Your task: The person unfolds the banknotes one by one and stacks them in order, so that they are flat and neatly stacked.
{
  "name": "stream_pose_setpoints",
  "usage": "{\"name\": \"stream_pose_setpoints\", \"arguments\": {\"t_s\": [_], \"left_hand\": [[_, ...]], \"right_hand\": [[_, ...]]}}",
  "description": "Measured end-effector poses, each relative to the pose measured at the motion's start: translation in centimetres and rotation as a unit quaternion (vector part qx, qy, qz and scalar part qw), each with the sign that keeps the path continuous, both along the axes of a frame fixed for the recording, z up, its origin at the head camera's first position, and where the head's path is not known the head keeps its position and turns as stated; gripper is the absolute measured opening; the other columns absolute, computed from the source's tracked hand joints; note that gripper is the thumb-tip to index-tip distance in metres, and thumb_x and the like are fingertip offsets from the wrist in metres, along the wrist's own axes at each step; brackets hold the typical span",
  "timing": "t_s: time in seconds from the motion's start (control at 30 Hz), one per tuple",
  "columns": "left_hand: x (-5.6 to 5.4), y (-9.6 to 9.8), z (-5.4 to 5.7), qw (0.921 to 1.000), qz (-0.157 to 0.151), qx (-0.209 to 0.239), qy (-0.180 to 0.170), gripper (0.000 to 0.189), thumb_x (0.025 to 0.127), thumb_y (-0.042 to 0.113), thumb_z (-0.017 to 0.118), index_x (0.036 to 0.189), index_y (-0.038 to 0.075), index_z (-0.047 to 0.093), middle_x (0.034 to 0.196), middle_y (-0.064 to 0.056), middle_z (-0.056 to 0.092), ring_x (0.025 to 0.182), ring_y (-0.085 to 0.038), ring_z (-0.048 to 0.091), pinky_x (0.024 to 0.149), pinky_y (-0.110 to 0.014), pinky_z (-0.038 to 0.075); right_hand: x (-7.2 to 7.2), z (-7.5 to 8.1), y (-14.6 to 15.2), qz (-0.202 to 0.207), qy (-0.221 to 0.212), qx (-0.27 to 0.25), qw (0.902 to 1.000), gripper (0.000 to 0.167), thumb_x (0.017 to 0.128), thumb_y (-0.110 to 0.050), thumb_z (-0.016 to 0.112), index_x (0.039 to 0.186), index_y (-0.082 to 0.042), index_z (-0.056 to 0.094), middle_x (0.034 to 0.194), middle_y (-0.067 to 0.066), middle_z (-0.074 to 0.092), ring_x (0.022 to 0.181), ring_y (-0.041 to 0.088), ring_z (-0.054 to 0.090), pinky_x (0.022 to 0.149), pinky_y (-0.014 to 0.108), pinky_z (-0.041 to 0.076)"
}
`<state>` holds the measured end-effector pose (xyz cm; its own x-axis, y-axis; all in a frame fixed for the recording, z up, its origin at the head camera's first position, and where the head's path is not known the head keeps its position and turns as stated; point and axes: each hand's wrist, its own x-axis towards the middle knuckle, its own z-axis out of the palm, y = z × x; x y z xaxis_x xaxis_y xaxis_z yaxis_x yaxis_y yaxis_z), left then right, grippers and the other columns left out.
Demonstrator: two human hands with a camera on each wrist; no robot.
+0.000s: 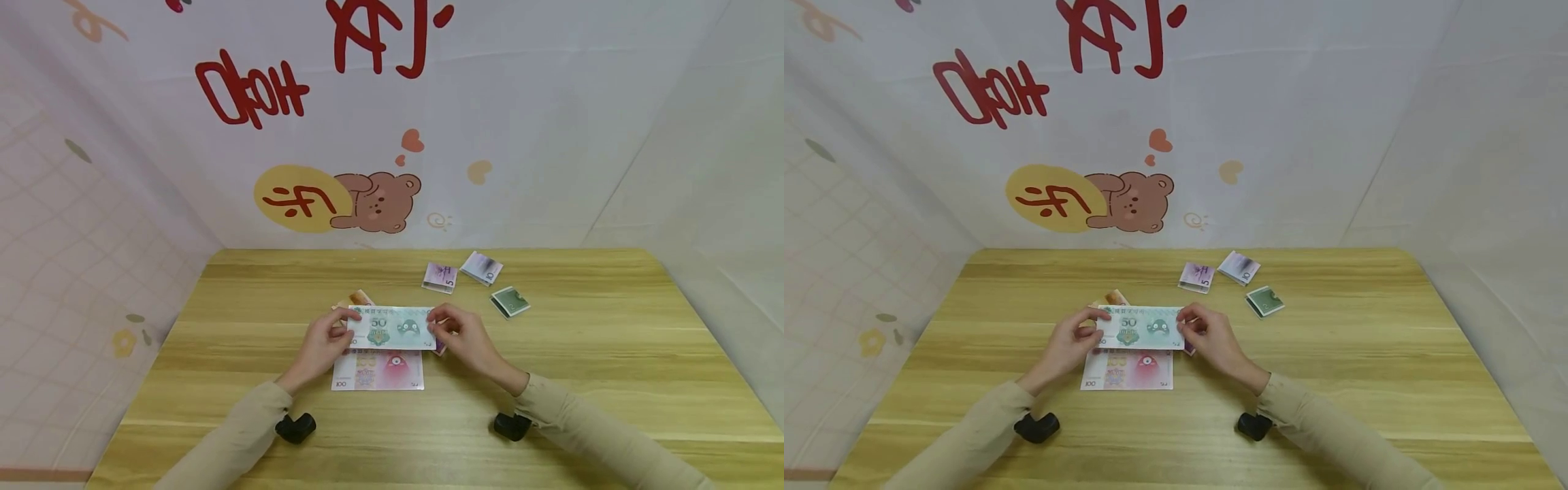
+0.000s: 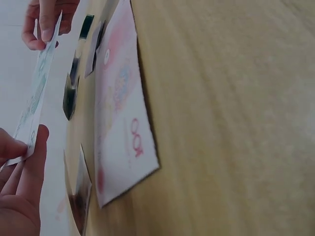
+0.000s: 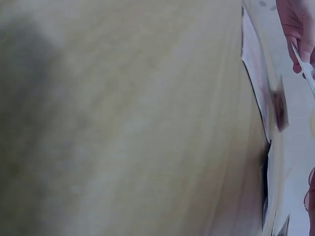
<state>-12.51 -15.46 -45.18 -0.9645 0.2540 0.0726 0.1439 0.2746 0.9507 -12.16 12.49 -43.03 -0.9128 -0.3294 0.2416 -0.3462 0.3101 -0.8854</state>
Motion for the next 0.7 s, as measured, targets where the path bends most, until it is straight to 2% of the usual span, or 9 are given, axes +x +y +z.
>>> {"name": "stream_pose_setpoints", "arguments": {"t_s": [0.13,0.23,0.3,0.4,0.5,0.6,0.7], "left_hand": [[0.4,-0.4,-0.2,0.9998,-0.003,-0.01,-0.014,0.025,0.086,-0.015,0.059,0.106,0.0,0.064,0.101,-0.019,0.062,0.07,-0.016,0.061,0.062,-0.024,0.051],[0.7,-0.7,-0.4,0.9996,-0.009,-0.024,-0.009,0.024,0.086,-0.013,0.06,0.105,0.0,0.065,0.097,-0.018,0.065,0.065,-0.016,0.058,0.061,-0.021,0.047],[0.8,-1.0,-0.6,0.9993,-0.016,-0.032,0.006,0.023,0.085,-0.013,0.061,0.104,-0.001,0.065,0.099,-0.017,0.066,0.07,-0.015,0.061,0.064,-0.021,0.049],[1.0,-1.3,-1.0,0.9975,-0.027,-0.047,0.045,0.019,0.085,-0.013,0.061,0.101,-0.004,0.065,0.095,-0.016,0.066,0.074,-0.016,0.062,0.066,-0.022,0.052],[1.3,-1.6,-1.2,0.9952,-0.029,-0.066,0.066,0.019,0.083,-0.013,0.061,0.099,-0.004,0.065,0.093,-0.013,0.065,0.08,-0.015,0.061,0.069,-0.023,0.053],[1.5,-1.8,-1.1,0.9939,-0.029,-0.088,0.06,0.02,0.083,-0.014,0.062,0.099,-0.003,0.066,0.093,-0.01,0.065,0.082,-0.017,0.06,0.071,-0.025,0.054],[1.7,-2.0,-0.7,0.9938,-0.03,-0.1,0.039,0.021,0.083,-0.014,0.063,0.101,-0.003,0.067,0.096,-0.011,0.066,0.083,-0.02,0.061,0.072,-0.026,0.054]], "right_hand": [[-0.3,-1.6,0.3,0.012,-0.009,0.007,0.9999,0.013,0.087,0.012,0.062,0.099,0.009,0.061,0.086,0.021,0.063,0.065,0.037,0.06,0.052,0.023,0.049],[-0.7,-3.1,0.6,0.019,-0.006,0.017,0.9997,0.015,0.086,0.011,0.064,0.1,0.006,0.062,0.086,0.018,0.063,0.066,0.03,0.061,0.054,0.023,0.048],[-0.8,-3.9,0.6,0.026,-0.003,0.025,0.9993,0.015,0.086,0.008,0.065,0.099,0.003,0.063,0.087,0.015,0.065,0.067,0.024,0.061,0.056,0.023,0.049],[-0.7,-4.4,0.6,0.041,-0.002,0.04,0.9984,0.014,0.087,0.005,0.066,0.099,-0.001,0.064,0.089,0.01,0.066,0.069,0.016,0.061,0.058,0.023,0.05],[-0.4,-4.6,0.5,0.055,-0.002,0.052,0.9971,0.013,0.087,0.003,0.066,0.099,-0.004,0.063,0.091,0.006,0.066,0.069,0.012,0.06,0.057,0.024,0.051],[0.0,-4.5,0.2,0.069,-0.005,0.06,0.9958,0.014,0.087,0.004,0.066,0.099,-0.004,0.063,0.093,0.005,0.065,0.069,0.011,0.059,0.057,0.025,0.052],[0.2,-4.4,-0.1,0.079,-0.011,0.069,0.9945,0.015,0.087,0.004,0.066,0.099,-0.003,0.062,0.093,0.004,0.063,0.069,0.01,0.058,0.057,0.025,0.052]]}}
